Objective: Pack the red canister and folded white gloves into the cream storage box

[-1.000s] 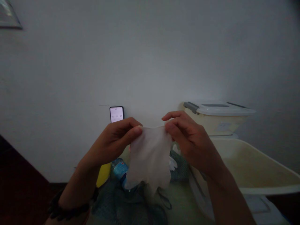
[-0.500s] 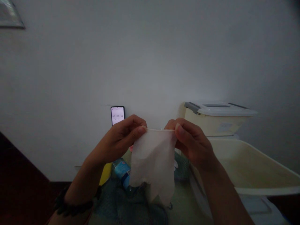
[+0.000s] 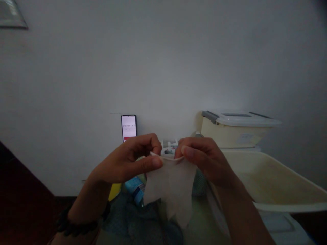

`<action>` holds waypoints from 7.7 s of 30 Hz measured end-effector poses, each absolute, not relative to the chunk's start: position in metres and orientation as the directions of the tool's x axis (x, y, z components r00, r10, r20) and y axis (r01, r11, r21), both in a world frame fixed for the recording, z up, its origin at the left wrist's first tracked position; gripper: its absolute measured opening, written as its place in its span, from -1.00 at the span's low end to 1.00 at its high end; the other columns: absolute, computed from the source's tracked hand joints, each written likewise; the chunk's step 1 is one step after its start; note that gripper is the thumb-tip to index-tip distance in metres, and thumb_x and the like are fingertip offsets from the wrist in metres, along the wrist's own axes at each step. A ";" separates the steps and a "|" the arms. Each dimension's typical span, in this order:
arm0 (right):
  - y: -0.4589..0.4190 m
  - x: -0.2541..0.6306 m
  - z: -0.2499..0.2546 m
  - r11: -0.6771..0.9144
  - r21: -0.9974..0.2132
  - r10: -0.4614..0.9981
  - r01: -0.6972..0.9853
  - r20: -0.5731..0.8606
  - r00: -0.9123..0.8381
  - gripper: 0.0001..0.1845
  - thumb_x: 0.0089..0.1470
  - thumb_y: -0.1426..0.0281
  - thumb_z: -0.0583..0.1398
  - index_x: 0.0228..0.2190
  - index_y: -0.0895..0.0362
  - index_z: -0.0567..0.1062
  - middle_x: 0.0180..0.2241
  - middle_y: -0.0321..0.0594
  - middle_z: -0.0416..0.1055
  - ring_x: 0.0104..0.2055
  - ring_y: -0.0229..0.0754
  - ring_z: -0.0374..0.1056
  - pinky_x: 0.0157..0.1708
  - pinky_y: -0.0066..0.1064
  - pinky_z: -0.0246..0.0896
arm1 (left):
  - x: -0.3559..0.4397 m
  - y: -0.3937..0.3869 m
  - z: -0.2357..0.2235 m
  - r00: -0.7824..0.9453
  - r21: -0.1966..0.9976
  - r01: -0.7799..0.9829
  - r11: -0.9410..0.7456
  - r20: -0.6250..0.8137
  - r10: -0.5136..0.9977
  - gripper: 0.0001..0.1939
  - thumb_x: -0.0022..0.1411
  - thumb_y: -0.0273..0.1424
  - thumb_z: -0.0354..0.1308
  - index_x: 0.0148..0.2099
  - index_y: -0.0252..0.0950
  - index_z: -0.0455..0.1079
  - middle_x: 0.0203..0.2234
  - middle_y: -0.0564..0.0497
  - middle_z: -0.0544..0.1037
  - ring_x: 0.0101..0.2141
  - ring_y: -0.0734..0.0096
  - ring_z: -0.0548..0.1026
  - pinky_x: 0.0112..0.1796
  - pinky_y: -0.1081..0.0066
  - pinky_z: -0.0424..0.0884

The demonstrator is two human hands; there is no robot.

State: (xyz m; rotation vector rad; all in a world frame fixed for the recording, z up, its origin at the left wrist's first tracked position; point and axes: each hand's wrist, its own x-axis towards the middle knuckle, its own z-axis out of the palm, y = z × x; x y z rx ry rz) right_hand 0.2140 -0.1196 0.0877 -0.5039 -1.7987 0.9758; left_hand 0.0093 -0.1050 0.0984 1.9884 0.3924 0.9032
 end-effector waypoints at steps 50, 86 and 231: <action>-0.118 0.220 0.090 0.617 -0.782 0.760 0.088 0.564 -0.323 -0.87 -0.01 0.32 0.27 -0.44 0.13 0.49 -0.51 -0.34 0.32 -0.50 -0.37 0.19 -0.58 -0.53 0.07 | 0.009 -0.103 0.103 0.566 0.707 0.105 -0.700 0.536 0.626 -0.93 0.15 -0.42 0.19 -0.35 -0.34 0.42 -0.58 0.11 0.43 -0.59 0.63 0.34 -0.58 0.64 0.27; -0.136 0.219 0.102 0.736 -0.599 0.671 0.316 0.708 -0.222 -0.74 0.09 0.27 0.19 -0.56 0.12 0.41 -0.65 -0.41 0.21 -0.62 -0.41 0.06 -0.66 -0.51 -0.06 | 0.008 -0.109 0.104 0.483 0.486 0.237 -0.841 0.692 0.536 -0.73 0.26 -0.29 0.05 -0.46 -0.28 0.34 -0.57 0.05 0.43 -0.48 0.46 0.40 -0.44 0.45 0.31; -0.124 0.231 0.091 0.413 -0.639 0.891 0.649 0.134 -0.435 -0.86 0.07 0.37 0.10 -0.38 0.15 0.43 -0.46 -0.27 0.41 -0.48 -0.30 0.31 -0.53 -0.48 0.14 | 0.008 -0.085 0.092 0.577 0.479 0.382 -0.791 0.545 0.608 -0.93 0.22 -0.43 0.12 -0.27 -0.34 0.37 -0.44 0.07 0.51 -0.40 0.56 0.47 -0.36 0.59 0.37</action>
